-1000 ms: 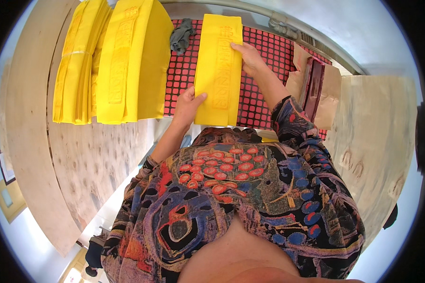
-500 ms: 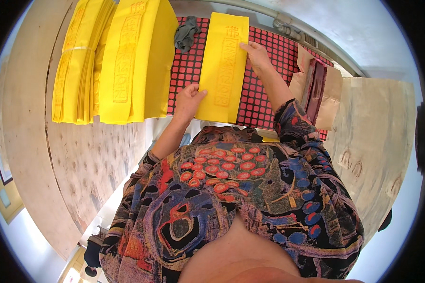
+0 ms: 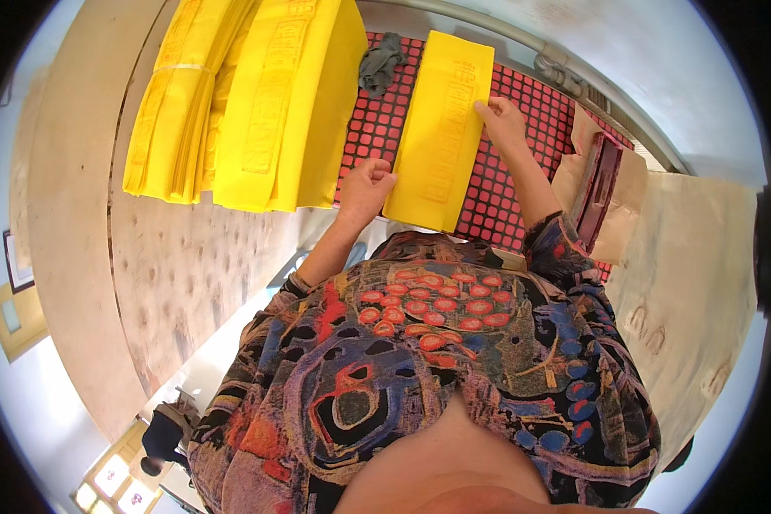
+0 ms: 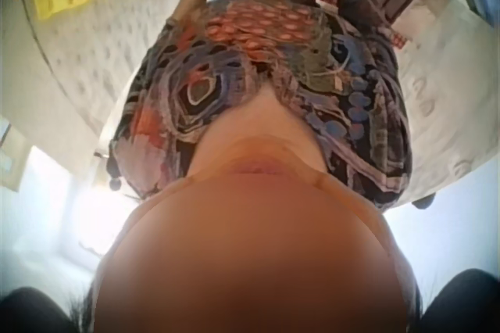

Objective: The person repeatedly places yellow fabric pieces on a red patterned mat, rubs them with a dark rectangular block, and stacks the treated pieces. The person handles the fabric and block by hand throughout the process.

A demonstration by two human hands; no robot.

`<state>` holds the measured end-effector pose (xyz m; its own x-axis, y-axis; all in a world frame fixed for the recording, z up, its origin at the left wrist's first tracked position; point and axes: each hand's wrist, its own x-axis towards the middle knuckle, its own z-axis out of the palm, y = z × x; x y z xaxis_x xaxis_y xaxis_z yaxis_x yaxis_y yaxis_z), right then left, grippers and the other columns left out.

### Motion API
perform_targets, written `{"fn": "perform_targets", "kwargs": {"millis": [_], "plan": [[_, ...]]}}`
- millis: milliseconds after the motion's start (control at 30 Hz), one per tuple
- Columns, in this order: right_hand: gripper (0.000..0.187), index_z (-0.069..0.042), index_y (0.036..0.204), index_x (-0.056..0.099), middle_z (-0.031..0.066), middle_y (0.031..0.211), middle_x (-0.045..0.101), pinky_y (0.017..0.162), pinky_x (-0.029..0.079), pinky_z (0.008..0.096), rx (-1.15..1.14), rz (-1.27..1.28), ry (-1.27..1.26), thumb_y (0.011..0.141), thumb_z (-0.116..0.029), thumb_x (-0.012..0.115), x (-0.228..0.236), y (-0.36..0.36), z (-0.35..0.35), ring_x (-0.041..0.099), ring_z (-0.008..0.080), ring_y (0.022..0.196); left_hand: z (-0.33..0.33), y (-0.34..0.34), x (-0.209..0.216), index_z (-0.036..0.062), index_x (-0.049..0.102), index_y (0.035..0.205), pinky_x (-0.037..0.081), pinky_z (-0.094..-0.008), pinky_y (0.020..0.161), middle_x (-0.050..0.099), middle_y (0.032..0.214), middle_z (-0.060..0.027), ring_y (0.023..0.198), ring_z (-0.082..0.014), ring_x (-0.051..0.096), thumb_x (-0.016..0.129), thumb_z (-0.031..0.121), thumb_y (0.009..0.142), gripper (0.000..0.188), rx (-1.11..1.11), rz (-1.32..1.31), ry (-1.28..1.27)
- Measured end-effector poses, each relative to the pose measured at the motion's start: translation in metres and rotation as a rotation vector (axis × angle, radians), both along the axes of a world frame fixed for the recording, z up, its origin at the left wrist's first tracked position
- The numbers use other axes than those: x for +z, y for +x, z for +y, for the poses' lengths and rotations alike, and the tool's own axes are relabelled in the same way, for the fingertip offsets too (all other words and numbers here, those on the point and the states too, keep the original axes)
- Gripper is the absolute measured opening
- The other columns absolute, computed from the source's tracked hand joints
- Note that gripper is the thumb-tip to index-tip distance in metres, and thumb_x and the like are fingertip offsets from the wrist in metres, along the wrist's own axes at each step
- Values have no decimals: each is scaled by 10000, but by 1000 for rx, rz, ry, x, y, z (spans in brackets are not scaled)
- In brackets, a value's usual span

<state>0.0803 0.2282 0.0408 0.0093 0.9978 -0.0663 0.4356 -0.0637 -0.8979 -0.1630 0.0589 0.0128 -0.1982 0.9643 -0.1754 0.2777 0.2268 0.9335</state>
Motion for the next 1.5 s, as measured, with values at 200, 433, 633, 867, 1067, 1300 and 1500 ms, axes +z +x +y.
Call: {"fn": "perform_targets", "kwargs": {"millis": [200,433,633,867,1067,1300,1500], "plan": [[383,-8,1014,634,103,853,683,709,509,363,96,-345,97,875,-364,655,7,13,-13,666,226,783,-36,0,39,-1,640,1075,543,-317,728,714,917,-127,814,-201,703,683,202,857,301,-84,68,72],[286,-48,1028,630,89,839,690,682,520,327,92,-270,436,876,-280,701,20,6,-19,668,199,772,-108,-71,79,30,625,1106,555,-281,769,712,967,-106,844,-161,696,623,196,955,224,39,-506,-222],[276,-8,1032,639,95,854,685,707,525,291,147,21,336,889,-235,706,25,-21,-29,662,162,776,-153,-143,119,42,645,970,523,-261,725,696,843,-69,761,-149,668,599,180,948,147,514,-175,84],[243,7,1047,624,82,876,672,716,514,261,296,125,327,902,-178,686,31,-37,-55,643,123,791,-104,-129,165,2,655,1081,536,-296,808,715,969,-103,906,-195,691,618,213,938,258,513,690,489],[240,9,1057,619,83,877,670,722,518,262,286,96,306,906,-168,677,29,-36,-74,644,122,792,-68,-155,171,-9,654,1097,535,-296,786,717,944,-119,879,-167,690,671,272,895,347,371,646,174],[233,6,1051,616,79,859,662,712,521,262,225,89,222,909,-170,674,21,-18,-76,644,122,781,-40,-169,153,-33,664,1041,486,-237,693,664,798,-36,731,-112,609,739,297,842,392,369,313,25],[232,7,1053,611,77,852,656,700,519,257,248,122,231,906,-162,672,16,-14,-76,639,119,773,-31,-172,163,5,669,948,446,-219,611,654,811,-7,696,-79,588,740,250,844,275,228,101,-62]]}}
